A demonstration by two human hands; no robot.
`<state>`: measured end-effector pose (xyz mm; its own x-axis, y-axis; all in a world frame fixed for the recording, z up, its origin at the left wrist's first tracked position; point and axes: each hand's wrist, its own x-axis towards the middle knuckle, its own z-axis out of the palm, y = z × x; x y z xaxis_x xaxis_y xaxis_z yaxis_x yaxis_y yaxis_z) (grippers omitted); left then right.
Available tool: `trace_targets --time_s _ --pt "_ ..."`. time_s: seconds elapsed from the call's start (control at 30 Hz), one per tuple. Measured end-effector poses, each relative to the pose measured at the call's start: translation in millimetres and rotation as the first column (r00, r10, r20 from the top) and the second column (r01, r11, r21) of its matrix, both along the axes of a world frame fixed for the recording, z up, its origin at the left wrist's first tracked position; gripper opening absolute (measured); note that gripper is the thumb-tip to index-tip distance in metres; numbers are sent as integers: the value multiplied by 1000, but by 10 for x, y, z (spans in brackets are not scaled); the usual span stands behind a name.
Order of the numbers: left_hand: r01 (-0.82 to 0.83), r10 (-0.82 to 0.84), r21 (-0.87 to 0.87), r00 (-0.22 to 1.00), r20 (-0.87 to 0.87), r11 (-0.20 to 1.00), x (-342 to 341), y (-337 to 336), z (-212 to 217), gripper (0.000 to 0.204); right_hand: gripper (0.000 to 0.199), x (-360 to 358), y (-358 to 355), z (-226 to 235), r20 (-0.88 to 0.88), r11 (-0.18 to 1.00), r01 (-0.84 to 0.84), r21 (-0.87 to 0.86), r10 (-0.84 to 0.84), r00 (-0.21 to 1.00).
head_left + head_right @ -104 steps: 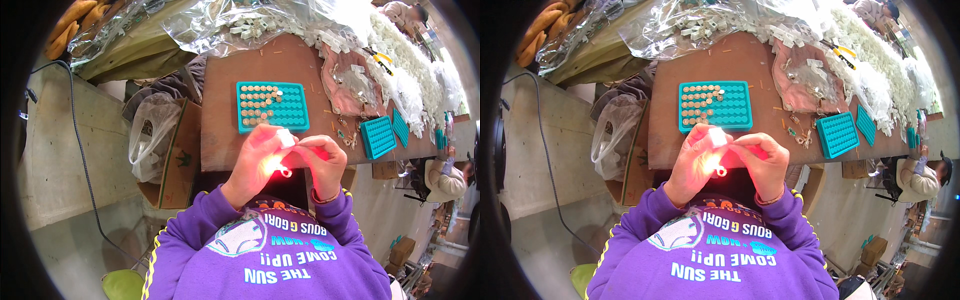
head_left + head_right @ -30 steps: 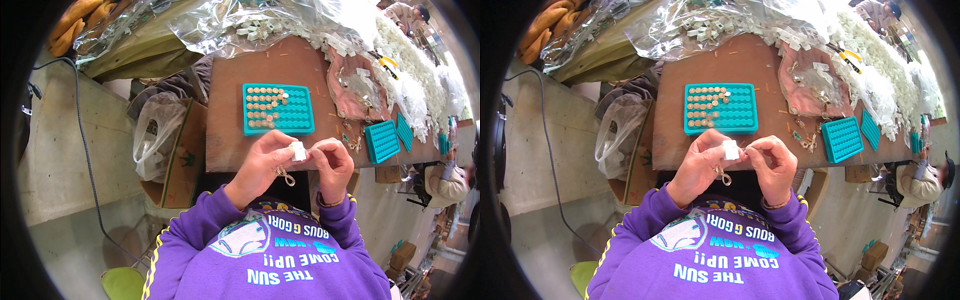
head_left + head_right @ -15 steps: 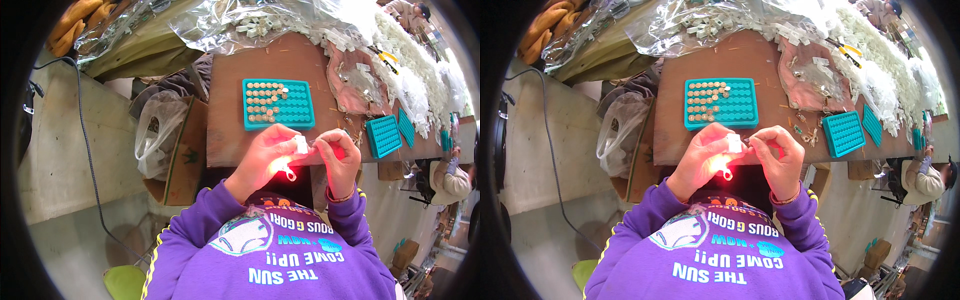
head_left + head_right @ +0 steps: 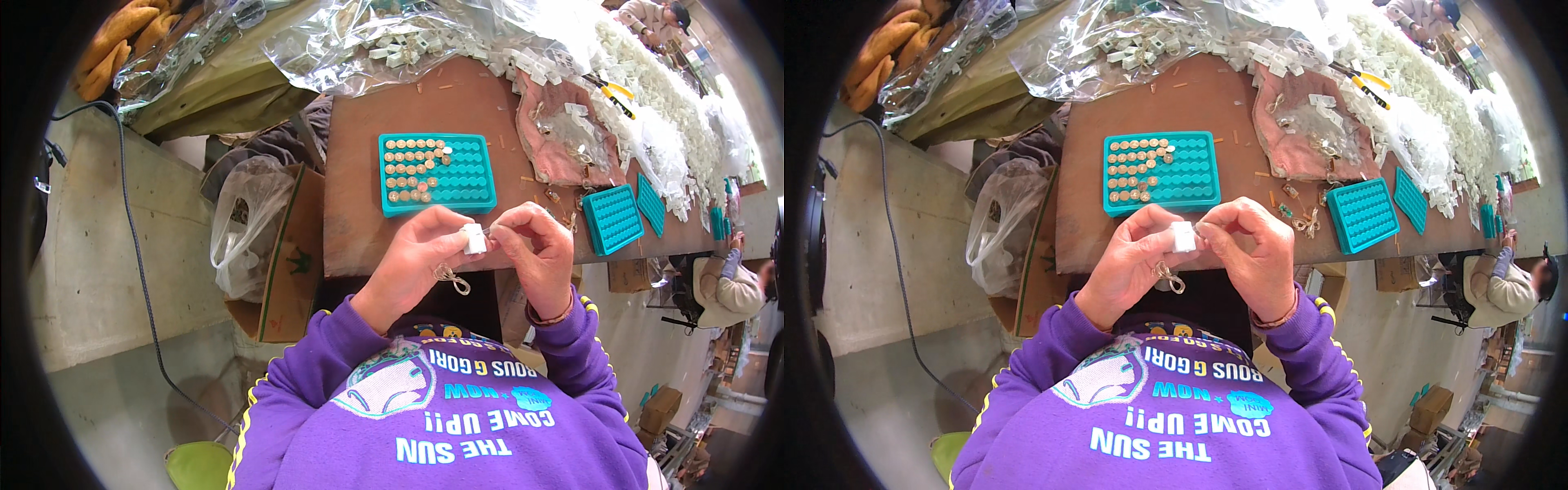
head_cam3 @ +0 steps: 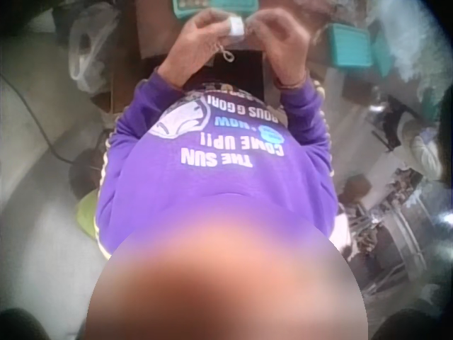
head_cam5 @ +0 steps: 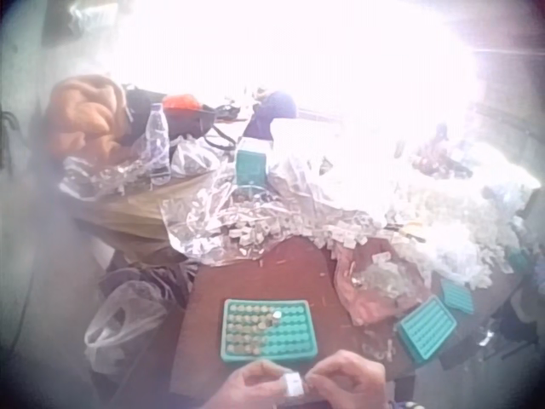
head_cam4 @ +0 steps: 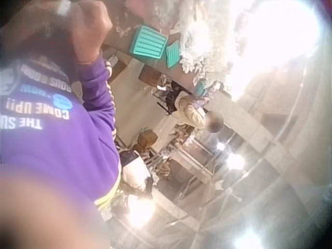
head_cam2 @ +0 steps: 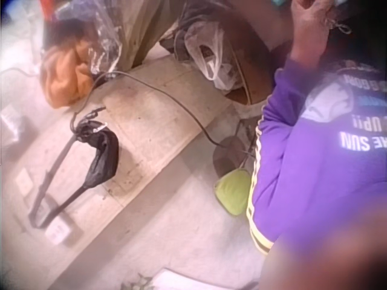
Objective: The person repeatedly picks small cylindrical components from a teal tray and inserts them into white plastic housings with attached wires. They handle each unit one at a time, aligning and seating the components, then placing the assembled units back on the table. The workspace is cluttered with plastic bags, loose parts, and additional trays.
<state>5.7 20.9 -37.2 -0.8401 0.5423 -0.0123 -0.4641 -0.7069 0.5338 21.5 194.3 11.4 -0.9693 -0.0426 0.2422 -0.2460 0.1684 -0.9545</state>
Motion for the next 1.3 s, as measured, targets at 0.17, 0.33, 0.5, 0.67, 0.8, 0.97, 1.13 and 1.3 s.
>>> trace_targets --time_s 0.17,0.33,0.5,0.67,0.8,0.97,1.13,1.3 --pt "15 -13 -50 1000 28 999 8 -22 14 12 4 -16 0 14 2 997 -32 74 32 999" --pt "0 1 -57 1000 7 998 -1 -24 -4 15 4 -69 -8 -14 -59 998 -3 64 7 998" --pt "5 -5 -40 1000 7 999 -5 -25 -16 20 6 -81 -17 -28 -22 997 -2 82 4 1000" --pt "28 -28 16 999 46 999 -17 -38 -11 23 7 -110 -9 -9 -102 984 -21 176 39 994" --pt "29 -29 -12 999 43 999 -17 -43 -15 24 8 -130 12 23 -114 975 -60 214 86 990" --pt "47 -47 -19 999 15 999 -18 -46 -23 26 8 -156 57 84 -119 953 -102 285 141 983" --pt "50 -49 -37 999 20 998 -19 -48 -28 27 7 -142 67 94 -110 946 -107 305 146 983" --pt "69 -69 -36 998 3 997 -18 -50 -48 28 5 -115 70 26 41 984 -124 125 120 992"
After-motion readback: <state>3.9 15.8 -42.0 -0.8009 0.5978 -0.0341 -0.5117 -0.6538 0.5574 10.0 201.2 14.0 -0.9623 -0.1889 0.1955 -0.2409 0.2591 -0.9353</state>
